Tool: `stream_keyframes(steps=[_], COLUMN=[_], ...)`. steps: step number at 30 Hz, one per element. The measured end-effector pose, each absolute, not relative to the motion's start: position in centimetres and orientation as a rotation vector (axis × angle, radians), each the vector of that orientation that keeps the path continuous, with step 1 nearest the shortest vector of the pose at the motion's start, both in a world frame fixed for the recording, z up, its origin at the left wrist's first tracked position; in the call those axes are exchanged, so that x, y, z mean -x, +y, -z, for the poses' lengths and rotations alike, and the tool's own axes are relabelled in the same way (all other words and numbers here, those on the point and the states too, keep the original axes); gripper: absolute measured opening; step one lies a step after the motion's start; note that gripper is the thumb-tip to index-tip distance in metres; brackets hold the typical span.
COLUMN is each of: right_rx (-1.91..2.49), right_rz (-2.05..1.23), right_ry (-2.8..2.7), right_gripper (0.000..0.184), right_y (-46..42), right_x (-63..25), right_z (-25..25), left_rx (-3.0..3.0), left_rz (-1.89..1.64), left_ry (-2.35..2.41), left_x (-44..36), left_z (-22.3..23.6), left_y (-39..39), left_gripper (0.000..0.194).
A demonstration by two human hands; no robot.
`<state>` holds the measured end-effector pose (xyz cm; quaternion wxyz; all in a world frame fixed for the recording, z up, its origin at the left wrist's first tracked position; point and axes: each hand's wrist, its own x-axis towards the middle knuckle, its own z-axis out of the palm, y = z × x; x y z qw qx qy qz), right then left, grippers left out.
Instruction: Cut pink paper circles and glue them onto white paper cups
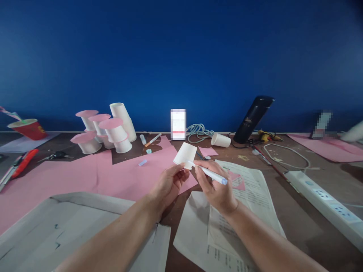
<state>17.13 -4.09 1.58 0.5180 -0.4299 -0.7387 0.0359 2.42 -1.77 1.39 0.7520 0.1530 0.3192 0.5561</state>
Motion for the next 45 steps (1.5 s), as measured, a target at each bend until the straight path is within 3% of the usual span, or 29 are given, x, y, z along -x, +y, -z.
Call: stream_keyframes(steps=[45], right_rx=[1.041], right_rz=[-0.036], right_ry=[-1.766], right_gripper=[0.016], right_y=[-4.20], right_x=[-17.04], right_z=[-1.59], left_rx=[-0.332], left_rz=[-1.200], left_ry=[0.692], left_x=[-2.28], left_z=[-1.71], left_y=[-1.90], left_gripper=[0.008])
